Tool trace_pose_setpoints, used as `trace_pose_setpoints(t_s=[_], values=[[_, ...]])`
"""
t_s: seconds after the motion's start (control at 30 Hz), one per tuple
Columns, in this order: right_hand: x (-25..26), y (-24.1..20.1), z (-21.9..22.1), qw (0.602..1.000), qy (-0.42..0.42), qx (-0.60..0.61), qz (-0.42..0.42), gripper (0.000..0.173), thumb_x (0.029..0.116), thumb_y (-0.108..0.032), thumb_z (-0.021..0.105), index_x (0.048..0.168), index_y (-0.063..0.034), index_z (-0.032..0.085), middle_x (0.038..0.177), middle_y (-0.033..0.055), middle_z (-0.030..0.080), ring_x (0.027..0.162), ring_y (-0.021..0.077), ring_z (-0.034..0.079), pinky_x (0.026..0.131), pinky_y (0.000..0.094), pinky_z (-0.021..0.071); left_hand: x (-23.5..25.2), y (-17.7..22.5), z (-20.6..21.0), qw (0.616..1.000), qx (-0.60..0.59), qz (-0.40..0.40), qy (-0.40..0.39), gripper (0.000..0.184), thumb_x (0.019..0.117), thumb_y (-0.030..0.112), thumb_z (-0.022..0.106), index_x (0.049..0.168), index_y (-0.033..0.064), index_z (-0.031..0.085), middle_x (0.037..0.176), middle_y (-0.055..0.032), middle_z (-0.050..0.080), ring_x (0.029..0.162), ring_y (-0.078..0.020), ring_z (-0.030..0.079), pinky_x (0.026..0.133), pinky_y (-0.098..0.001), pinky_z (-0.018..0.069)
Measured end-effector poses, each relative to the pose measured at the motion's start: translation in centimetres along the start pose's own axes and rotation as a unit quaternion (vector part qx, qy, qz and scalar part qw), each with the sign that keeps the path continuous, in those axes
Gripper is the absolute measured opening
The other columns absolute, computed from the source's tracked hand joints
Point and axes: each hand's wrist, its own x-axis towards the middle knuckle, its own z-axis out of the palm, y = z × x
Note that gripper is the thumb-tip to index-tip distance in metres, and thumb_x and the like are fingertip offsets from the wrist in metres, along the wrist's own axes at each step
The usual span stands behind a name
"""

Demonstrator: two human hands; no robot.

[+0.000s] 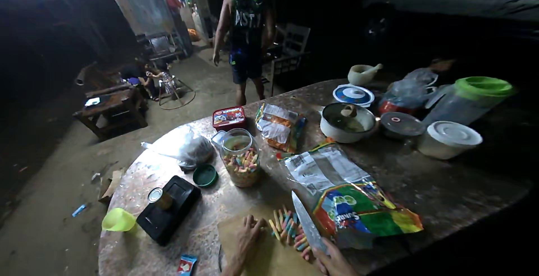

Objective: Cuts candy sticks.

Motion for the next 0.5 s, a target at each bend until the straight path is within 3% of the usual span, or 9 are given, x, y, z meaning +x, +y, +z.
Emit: trace_pose_setpoints(t_s=[0.13, 0.23, 0.5], values=[[0.1, 0.8, 0.0, 1.0, -0.003, 0.001, 0.007, 0.023, 0.1085, -0.011, 0.045, 0.129, 0.0003, 0.043, 0.076, 0.0027, 0.054, 0.047, 0.0064, 0.049, 0.042, 0.023, 0.0466, -0.3, -0.3, 0.5, 1.0, 0.007, -0.006, 0.014, 0.03, 0.1031, 0.024, 0.057, 0.129, 0.0178, 0.07, 0.124, -0.0219, 0.063, 0.112, -0.0374, 0.064, 0.089, -0.0475, 0.0568], [-0.3, 0.3, 0.2, 1.0, 0.003, 0.002, 0.009, 0.028, 0.1084, -0.011, 0.045, 0.133, 0.0009, 0.043, 0.082, 0.0038, 0.058, 0.049, 0.0054, 0.049, 0.044, 0.0221, 0.0456, -0.7, -0.4, 1.0, 0.998, 0.011, 0.0, 0.055, 0.028, 0.0999, 0.019, 0.061, 0.125, 0.0156, 0.072, 0.121, -0.0217, 0.065, 0.107, -0.0375, 0.067, 0.083, -0.0472, 0.0591], [-0.4, -0.2, 0.5, 1.0, 0.0, 0.001, 0.03, 0.028, 0.1091, -0.012, 0.045, 0.135, -0.0019, 0.043, 0.078, 0.0038, 0.055, 0.047, 0.0074, 0.048, 0.043, 0.0233, 0.0459, -1.7, -0.1, 1.4, 0.997, 0.024, -0.033, 0.063, 0.031, 0.1011, 0.018, 0.06, 0.131, 0.0168, 0.07, 0.123, -0.0206, 0.065, 0.106, -0.0369, 0.067, 0.082, -0.046, 0.0595]])
